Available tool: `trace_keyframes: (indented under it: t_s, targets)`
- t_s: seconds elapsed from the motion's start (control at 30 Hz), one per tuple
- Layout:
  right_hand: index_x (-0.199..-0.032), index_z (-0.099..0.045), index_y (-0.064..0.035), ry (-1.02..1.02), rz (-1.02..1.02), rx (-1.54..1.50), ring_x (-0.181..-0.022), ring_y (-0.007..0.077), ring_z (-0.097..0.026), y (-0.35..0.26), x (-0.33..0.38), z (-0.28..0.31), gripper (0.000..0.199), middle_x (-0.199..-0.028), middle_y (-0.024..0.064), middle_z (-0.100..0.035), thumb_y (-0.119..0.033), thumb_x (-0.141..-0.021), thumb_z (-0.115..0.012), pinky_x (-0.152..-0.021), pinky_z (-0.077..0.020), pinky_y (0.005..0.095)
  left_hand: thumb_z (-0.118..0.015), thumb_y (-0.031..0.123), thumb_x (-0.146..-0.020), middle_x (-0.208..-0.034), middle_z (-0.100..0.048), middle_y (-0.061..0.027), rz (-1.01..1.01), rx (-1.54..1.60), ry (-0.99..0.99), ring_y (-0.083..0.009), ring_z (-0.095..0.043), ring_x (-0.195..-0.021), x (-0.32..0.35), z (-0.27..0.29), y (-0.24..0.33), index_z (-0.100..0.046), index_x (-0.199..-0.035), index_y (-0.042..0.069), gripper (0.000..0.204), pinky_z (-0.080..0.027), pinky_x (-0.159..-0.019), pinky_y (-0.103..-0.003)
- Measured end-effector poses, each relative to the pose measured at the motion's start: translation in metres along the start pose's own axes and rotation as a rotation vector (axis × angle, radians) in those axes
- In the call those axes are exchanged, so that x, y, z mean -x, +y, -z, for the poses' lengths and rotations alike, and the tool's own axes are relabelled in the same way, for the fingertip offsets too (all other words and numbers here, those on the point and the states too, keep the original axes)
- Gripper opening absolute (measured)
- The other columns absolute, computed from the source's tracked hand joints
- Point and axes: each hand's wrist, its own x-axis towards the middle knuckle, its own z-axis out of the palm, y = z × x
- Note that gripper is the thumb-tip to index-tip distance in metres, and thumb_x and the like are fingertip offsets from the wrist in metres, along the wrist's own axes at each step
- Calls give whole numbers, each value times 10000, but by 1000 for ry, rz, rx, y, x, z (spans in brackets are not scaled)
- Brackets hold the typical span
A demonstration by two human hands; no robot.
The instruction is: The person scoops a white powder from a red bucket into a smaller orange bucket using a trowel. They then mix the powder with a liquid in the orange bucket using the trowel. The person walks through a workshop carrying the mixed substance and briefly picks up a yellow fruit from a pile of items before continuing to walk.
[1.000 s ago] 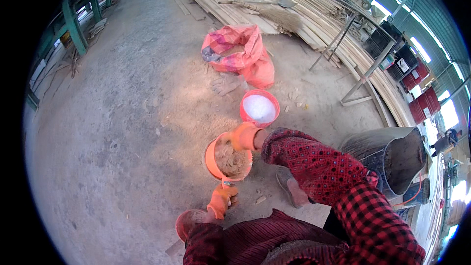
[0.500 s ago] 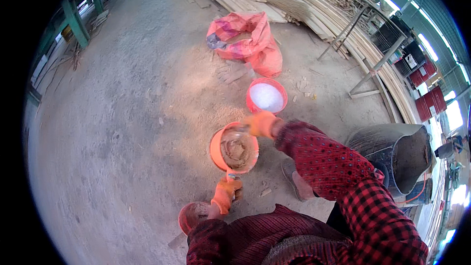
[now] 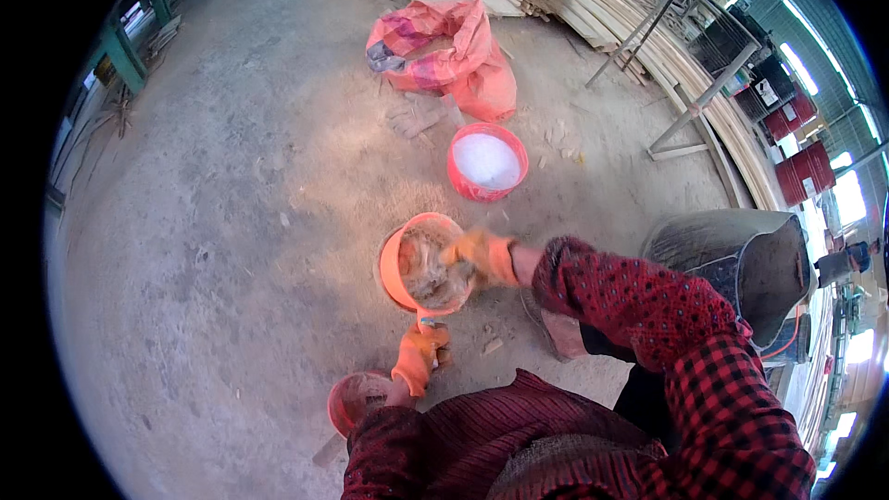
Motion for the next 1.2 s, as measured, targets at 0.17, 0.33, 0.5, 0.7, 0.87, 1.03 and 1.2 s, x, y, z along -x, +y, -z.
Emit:
trace_keyframes:
  t_s: [0.17, 0.33, 0.5, 0.7, 0.87, 1.03, 1.2]
  targets:
    - [-1047, -685, -101, 61, 90, 925, -814, 326, -725, -16, -35, -21, 253, -876, 150, -728, -194, -817, -636, -667, -573, 456, -599, 41, -803, -675, -488, -14, 35, 9, 8, -161, -453, -471, -10, 30, -12, -534, -796, 58, 68, -377, -426, -360]
    - [-1138, -640, -91, -131, 94, 1149, -1005, 324, -686, 3, 22, -86, 329, -1057, 116, -712, -226, -837, -637, -876, -537, 504, -620, 46, -798, -687, -508, -22, 9, -48, 92, -161, -470, -488, -5, 12, -3, -523, -853, 53, 112, -408, -451, -346]
    - [-1225, -579, -143, -266, 624, 1340, -1013, 334, -667, -58, -22, -24, 415, -1197, 130, -639, -281, -838, -641, -801, -544, 466, -662, 93, -818, -666, -459, 11, 0, -52, 72, -123, -434, -481, 6, 18, 7, -516, -844, 85, 148, -353, -432, -327]
    - [-1303, -589, -295, 1, 22, 866, -1042, 318, -659, -2, -23, 18, 458, -1194, 111, -672, -309, -847, -632, -819, -538, 419, -615, 7, -800, -655, -435, 2, -53, 45, 48, -112, -384, -471, -2, 15, -4, -472, -842, 70, 162, -278, -421, -319]
    - [-1183, -672, -91, 70, -343, -272, -698, 136, -613, 17, 48, -60, 380, -891, 22, -647, -177, -813, -669, -564, -512, 314, -607, 1, -800, -632, -369, 30, -23, 95, -58, -98, -341, -469, 0, 12, 3, -461, -785, 91, 173, -265, -427, -308]
    - [-935, -661, -99, 29, -645, -779, -620, 128, -573, -32, -8, -43, 145, -785, 11, -603, -210, -844, -639, -482, -465, 263, -631, 54, -840, -615, -416, 11, -1, 129, -102, -123, -385, -444, -3, 28, -2, -478, -797, 97, 165, -286, -420, -330]
    - [-1083, -645, -74, 84, -251, -238, -711, 208, -649, -1, -35, -18, 291, -872, 56, -666, -223, -835, -630, -512, -513, 321, -612, 19, -802, -659, -418, 16, 15, 132, -67, -113, -387, -478, 29, 7, 18, -461, -787, 117, 181, -312, -440, -314]
